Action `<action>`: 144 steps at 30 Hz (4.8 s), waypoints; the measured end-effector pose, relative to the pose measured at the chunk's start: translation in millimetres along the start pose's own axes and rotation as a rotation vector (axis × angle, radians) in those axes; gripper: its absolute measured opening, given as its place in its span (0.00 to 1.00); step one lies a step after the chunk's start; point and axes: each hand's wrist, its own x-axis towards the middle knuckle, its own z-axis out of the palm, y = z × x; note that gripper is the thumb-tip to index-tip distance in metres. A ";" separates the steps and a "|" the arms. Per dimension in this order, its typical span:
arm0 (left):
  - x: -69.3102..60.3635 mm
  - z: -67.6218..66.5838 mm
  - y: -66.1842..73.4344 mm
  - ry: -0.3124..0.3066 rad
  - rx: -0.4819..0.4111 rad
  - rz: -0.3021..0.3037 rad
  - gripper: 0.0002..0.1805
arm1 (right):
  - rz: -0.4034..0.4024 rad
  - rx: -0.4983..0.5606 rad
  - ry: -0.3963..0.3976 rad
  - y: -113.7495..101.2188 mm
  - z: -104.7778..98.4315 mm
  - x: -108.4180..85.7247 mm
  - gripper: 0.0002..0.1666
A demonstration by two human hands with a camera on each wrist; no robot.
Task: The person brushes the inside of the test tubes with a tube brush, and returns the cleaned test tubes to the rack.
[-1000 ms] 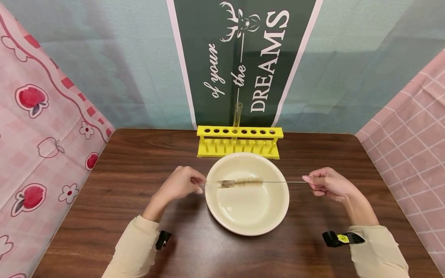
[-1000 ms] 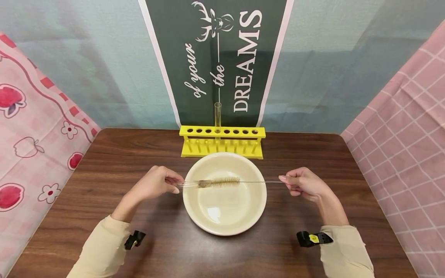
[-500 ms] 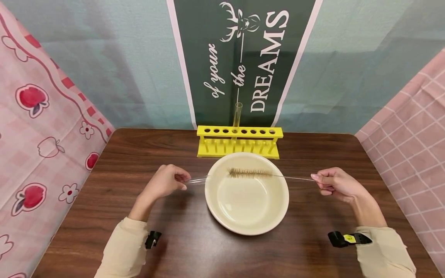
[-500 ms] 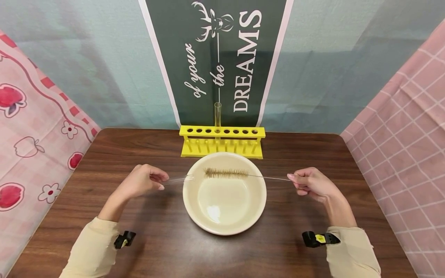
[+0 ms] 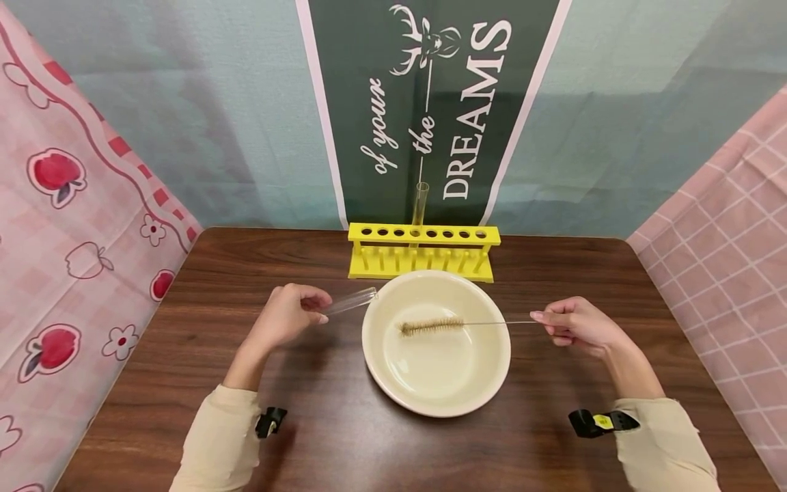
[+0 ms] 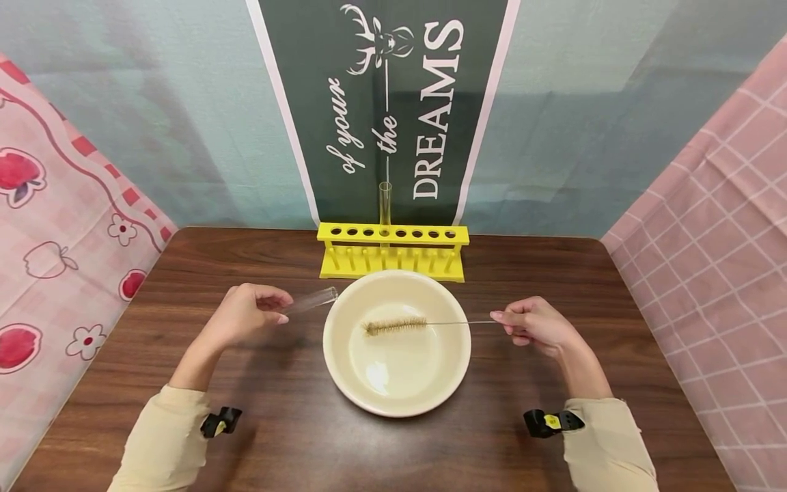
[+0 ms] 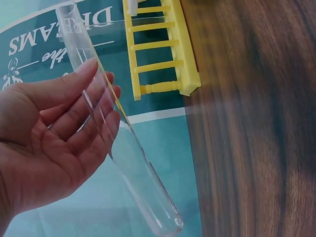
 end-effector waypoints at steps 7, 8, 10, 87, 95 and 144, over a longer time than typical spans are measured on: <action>6.3 -0.7 3.6 0.074 -0.016 -0.033 0.10 | 0.071 -0.021 0.071 -1.3 8.3 6.0 0.20; 7.1 -0.9 4.1 0.085 -0.021 -0.035 0.10 | 0.075 -0.014 0.073 -1.2 9.0 6.7 0.19; 9.1 -1.5 4.9 0.108 -0.032 -0.033 0.10 | 0.083 -0.002 0.077 -1.0 10.1 7.4 0.19; 155.5 21.2 35.2 0.449 -0.284 -0.165 0.09 | -0.004 0.060 -0.048 12.6 10.0 6.1 0.15; 156.3 30.6 28.6 0.421 -0.265 -0.178 0.10 | -0.020 0.078 -0.067 15.0 9.4 6.8 0.16; 136.2 35.8 50.4 0.229 -0.166 -0.148 0.15 | 0.019 0.043 -0.032 11.8 11.7 5.4 0.15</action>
